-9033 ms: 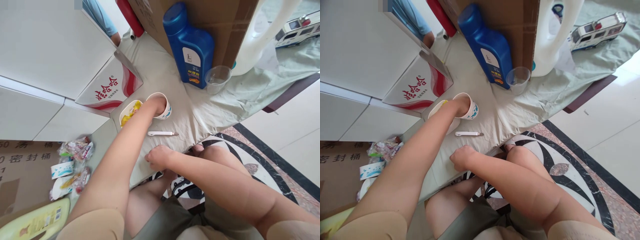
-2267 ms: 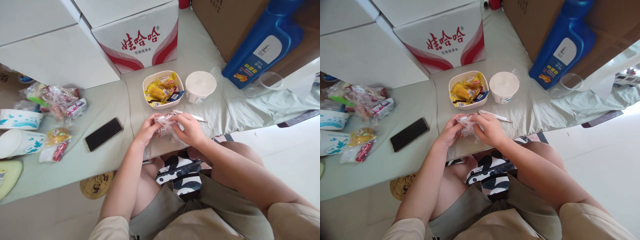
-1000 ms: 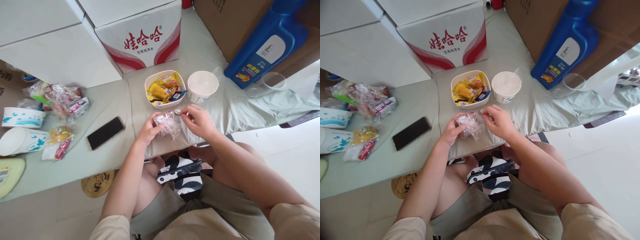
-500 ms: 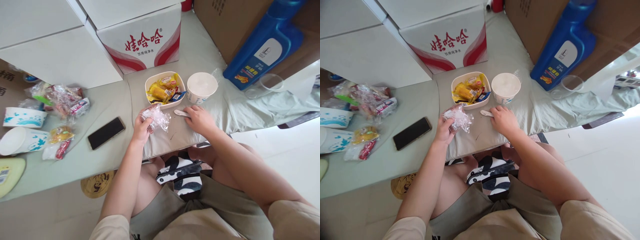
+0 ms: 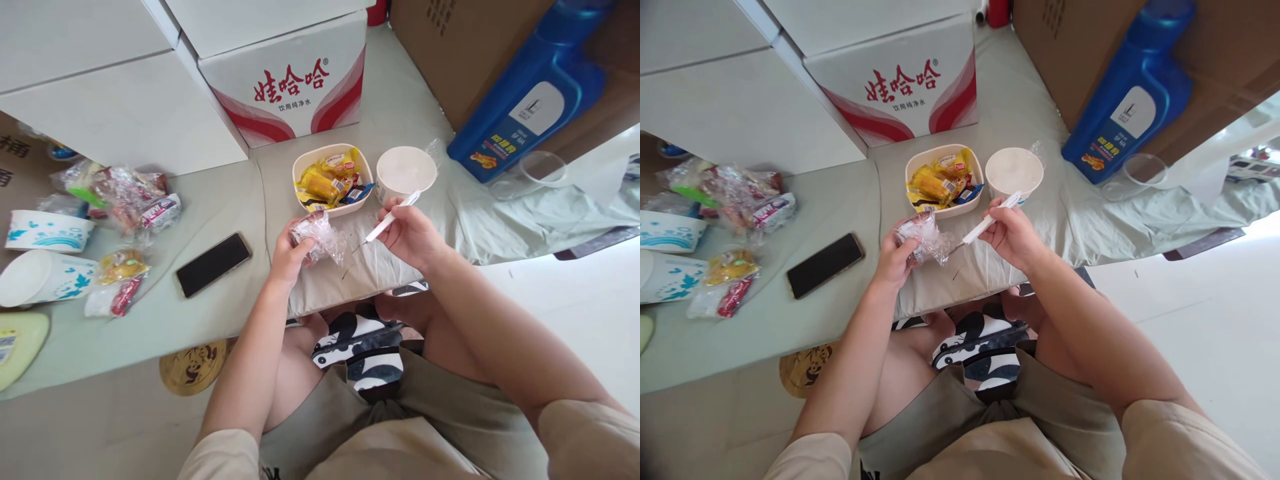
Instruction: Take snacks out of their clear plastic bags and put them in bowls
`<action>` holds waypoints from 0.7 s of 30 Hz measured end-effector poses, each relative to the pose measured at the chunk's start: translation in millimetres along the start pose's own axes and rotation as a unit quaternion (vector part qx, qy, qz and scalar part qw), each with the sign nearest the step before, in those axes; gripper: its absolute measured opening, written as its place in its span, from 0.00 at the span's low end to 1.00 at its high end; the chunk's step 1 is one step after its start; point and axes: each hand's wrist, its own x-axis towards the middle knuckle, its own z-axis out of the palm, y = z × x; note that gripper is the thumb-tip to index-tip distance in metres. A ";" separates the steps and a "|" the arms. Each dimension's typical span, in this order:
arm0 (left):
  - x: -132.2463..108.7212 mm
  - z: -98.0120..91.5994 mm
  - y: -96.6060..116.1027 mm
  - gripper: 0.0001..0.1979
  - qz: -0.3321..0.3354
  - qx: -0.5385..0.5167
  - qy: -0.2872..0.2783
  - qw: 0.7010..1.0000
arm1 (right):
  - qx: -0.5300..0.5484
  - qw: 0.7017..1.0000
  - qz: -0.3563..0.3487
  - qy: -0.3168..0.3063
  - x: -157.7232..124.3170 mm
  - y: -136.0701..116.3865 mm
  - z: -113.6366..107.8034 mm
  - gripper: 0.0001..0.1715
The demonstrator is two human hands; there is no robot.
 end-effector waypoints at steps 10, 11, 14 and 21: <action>-0.2 8.4 -0.3 0.22 0.012 0.111 -0.016 0.994 | -0.033 0.999 -0.033 -0.022 -12.3 7.0 17.1 0.27; 0.2 8.4 -1.6 0.21 0.018 0.128 -0.015 0.992 | -0.039 0.998 -0.046 -0.020 -12.1 8.6 18.3 0.27; 0.4 7.4 -6.2 0.20 0.021 0.165 -0.018 0.986 | -0.086 0.994 -0.066 -0.001 -12.2 13.2 20.3 0.22; -4.3 8.7 -6.5 0.20 0.025 0.227 -0.028 0.973 | -0.178 0.980 -0.089 -0.027 -18.8 14.1 26.7 0.17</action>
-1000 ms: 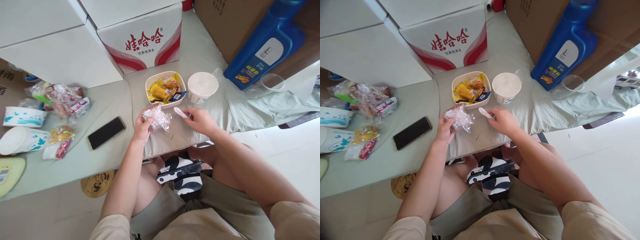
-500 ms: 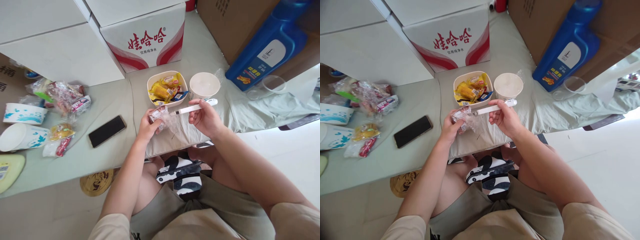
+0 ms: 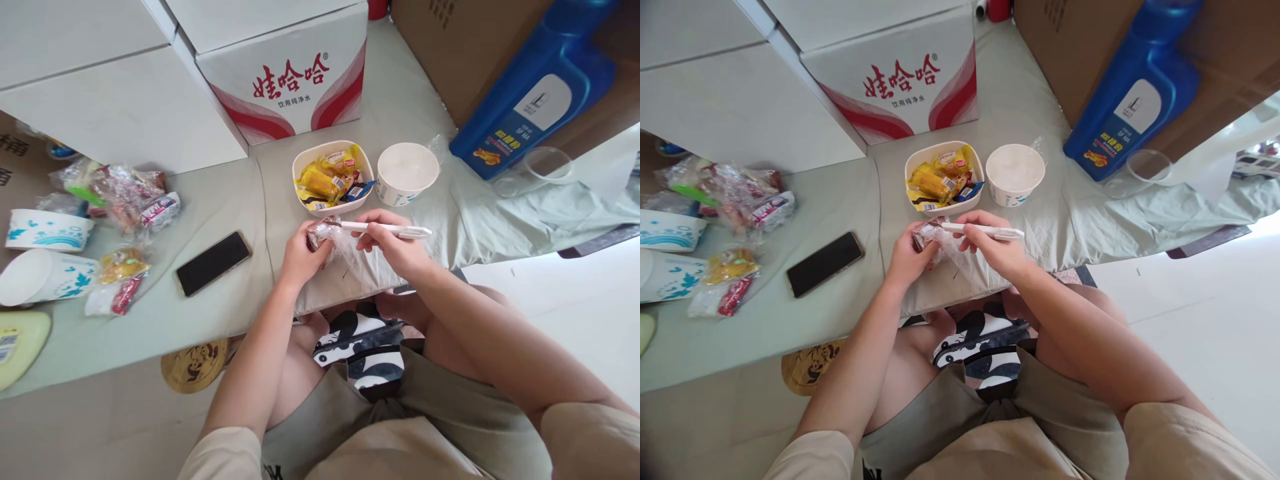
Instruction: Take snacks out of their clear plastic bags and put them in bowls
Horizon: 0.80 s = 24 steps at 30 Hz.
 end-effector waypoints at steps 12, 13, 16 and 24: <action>-1.9 0.2 2.8 0.21 0.011 0.022 -0.007 1.000 | 0.055 0.998 -0.017 -0.023 -0.8 5.1 4.6 0.13; -2.1 0.3 3.2 0.21 0.014 0.023 -0.007 1.000 | 0.078 0.997 -0.014 -0.026 -0.7 6.4 4.5 0.15; -2.1 0.5 4.9 0.20 0.013 0.028 -0.009 0.999 | 0.093 0.995 -0.006 -0.023 -1.2 9.6 3.7 0.18; -0.8 -0.2 4.2 0.21 0.004 0.055 -0.011 0.998 | -0.018 0.996 -0.077 -0.050 -3.0 11.5 0.0 0.22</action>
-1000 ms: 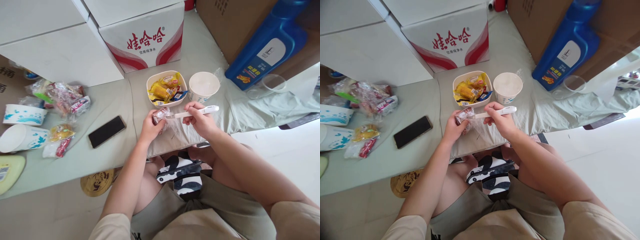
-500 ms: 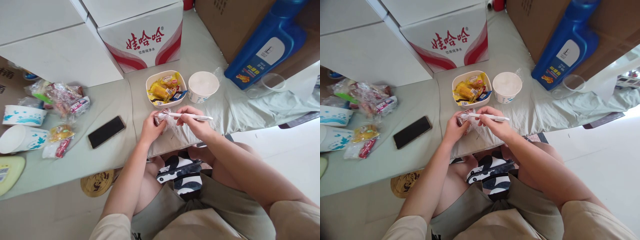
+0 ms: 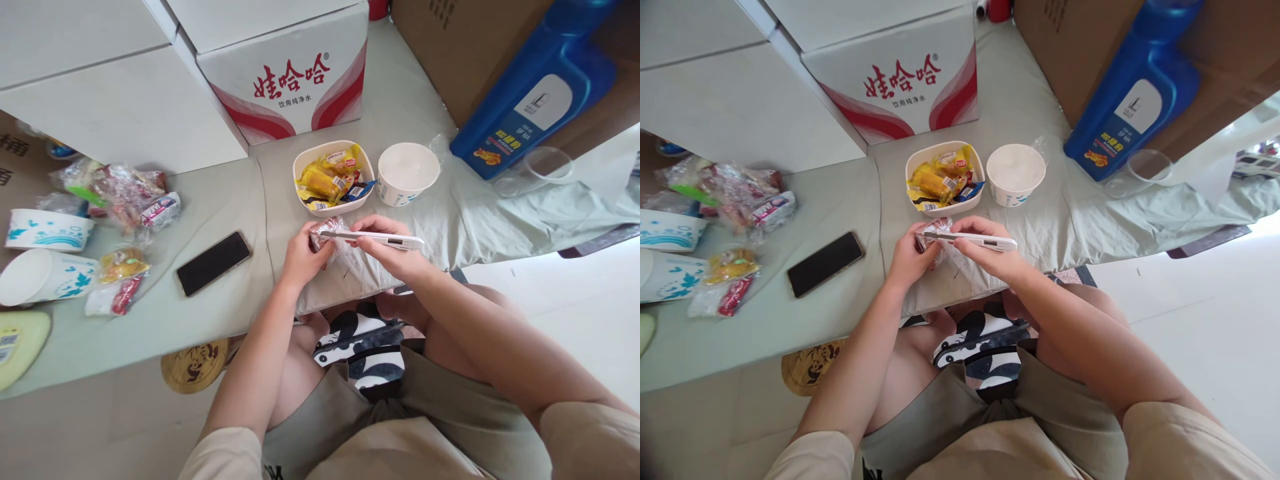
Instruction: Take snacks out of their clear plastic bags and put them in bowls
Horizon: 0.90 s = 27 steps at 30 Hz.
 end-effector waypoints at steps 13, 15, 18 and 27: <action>0.0 -0.7 0.1 0.21 0.004 0.016 0.000 1.000 | -0.083 0.996 -0.016 -0.022 0.6 2.4 -3.0 0.24; 0.2 -0.9 -0.5 0.21 0.007 0.021 0.001 1.000 | -0.088 0.996 -0.022 -0.026 0.8 1.7 -2.8 0.24; 0.4 -0.7 -0.6 0.21 0.003 0.024 -0.003 1.000 | -0.091 0.995 -0.021 -0.020 0.8 1.1 -2.9 0.24; 0.0 -1.0 -1.3 0.22 0.002 0.033 -0.006 0.999 | -0.143 0.988 -0.048 -0.033 0.6 3.3 -4.3 0.18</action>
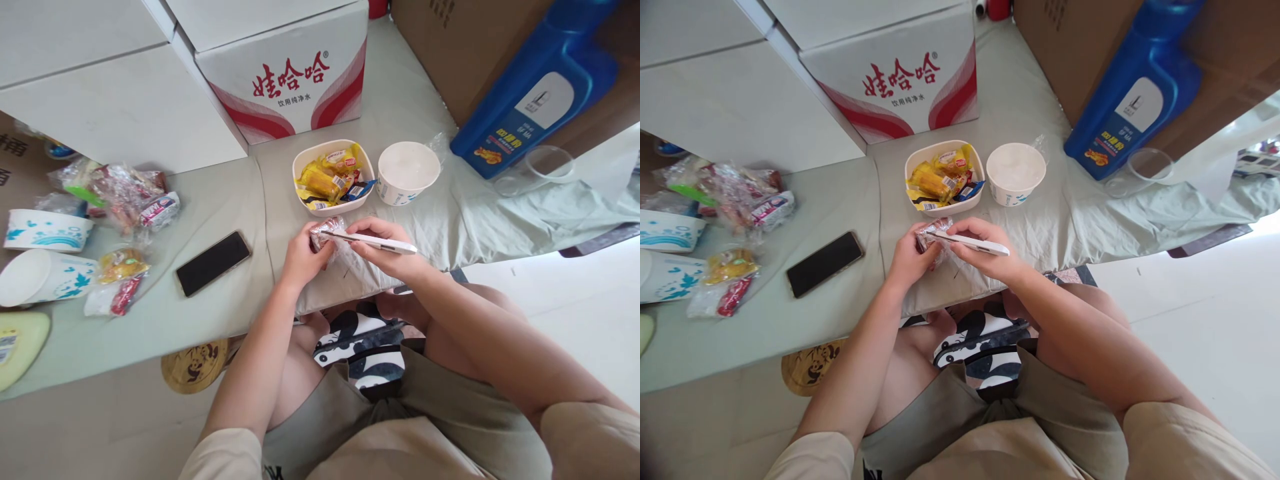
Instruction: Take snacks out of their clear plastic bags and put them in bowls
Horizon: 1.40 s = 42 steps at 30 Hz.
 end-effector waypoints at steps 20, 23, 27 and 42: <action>1.1 -0.3 1.6 0.20 0.012 0.042 -0.009 0.999 | -0.082 0.996 -0.036 -0.018 1.5 -3.5 -1.2 0.11; 0.7 -0.3 2.0 0.20 0.009 0.038 -0.010 0.999 | -0.083 0.996 -0.024 -0.016 1.8 -4.5 -1.2 0.12; 0.1 -0.3 2.4 0.20 0.004 0.036 -0.013 0.999 | -0.082 0.996 -0.024 -0.012 1.9 -4.6 -0.7 0.11; -1.2 -0.4 1.3 0.20 -0.010 -0.011 -0.024 1.000 | -0.057 0.997 0.039 0.046 2.3 -12.5 -4.2 0.09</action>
